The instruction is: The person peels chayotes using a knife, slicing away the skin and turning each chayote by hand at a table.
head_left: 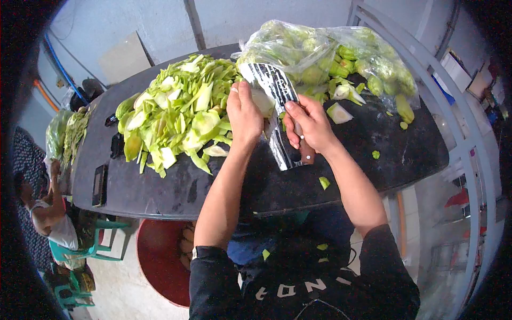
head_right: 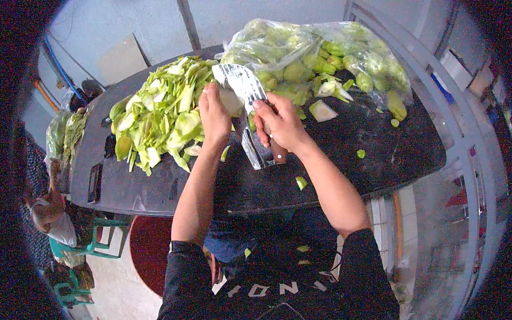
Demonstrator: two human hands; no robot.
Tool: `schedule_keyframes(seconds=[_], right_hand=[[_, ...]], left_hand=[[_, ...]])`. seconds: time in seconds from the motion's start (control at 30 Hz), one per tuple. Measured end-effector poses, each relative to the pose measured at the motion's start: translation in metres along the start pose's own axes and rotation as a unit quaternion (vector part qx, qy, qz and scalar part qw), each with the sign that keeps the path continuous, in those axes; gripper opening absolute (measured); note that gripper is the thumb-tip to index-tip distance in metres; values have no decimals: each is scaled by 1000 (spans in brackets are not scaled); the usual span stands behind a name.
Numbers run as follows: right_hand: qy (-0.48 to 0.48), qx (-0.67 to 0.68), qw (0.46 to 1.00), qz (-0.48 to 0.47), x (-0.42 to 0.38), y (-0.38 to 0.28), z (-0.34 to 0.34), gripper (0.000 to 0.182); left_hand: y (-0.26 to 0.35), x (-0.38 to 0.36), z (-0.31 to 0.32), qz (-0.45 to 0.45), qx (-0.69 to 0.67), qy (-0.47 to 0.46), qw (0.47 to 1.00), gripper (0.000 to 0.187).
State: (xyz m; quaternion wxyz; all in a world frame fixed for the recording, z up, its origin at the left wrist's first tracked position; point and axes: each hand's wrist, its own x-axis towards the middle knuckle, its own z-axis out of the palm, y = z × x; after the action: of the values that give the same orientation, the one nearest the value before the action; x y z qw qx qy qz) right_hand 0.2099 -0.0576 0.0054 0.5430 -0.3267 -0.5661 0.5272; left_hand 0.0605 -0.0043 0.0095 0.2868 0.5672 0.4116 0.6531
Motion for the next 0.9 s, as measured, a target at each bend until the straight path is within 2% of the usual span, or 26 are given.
schedule_keyframes(seconds=[0.13,0.2,0.3,0.37,0.43,0.47,0.5,0.53,0.57,0.6,0.63,0.7,0.77,0.83,0.9], right_hand=[[16,1,1000,12,1,1,1,22],[38,64,996,44,1,-5,1,22],[78,106,988,80,3,-6,2,19],[78,109,987,88,5,-5,-4,19],[124,171,972,100,6,-7,-8,24],[120,180,972,88,8,-5,-15,24],[123,188,971,77,8,-4,-20,25],[135,196,969,67,7,-7,-20,25],[147,204,966,57,6,-10,-20,24],[147,205,966,56,5,-11,-18,24],[162,175,971,35,5,-12,-15,22],[177,145,973,13,4,-11,-10,21],[171,26,983,-58,4,-8,-7,18],[203,-155,961,-107,1,-3,-5,23],[191,-302,917,-174,-1,2,-3,25]], left_hand=[[-14,6,-1,-11,0,-18,1000,41],[-14,8,-1,83,112,-3,990,39],[-9,11,-5,70,187,-51,979,40],[-16,14,-6,81,217,-56,971,41],[-24,17,-9,74,217,-38,972,45],[-34,25,-13,29,177,-45,983,48],[-44,29,-16,30,179,-44,982,48],[-47,31,-18,-105,-20,-53,993,49],[-50,32,-20,-235,-217,-61,945,51],[-54,34,-25,-270,-248,-103,925,52],[-53,35,-26,-269,-247,-104,925,52],[-52,35,-26,-324,-328,-112,881,54],[-43,32,-24,-315,-336,-112,880,54],[-35,30,-21,-307,-346,-109,880,54],[-27,27,-16,-281,-378,-11,882,54]])
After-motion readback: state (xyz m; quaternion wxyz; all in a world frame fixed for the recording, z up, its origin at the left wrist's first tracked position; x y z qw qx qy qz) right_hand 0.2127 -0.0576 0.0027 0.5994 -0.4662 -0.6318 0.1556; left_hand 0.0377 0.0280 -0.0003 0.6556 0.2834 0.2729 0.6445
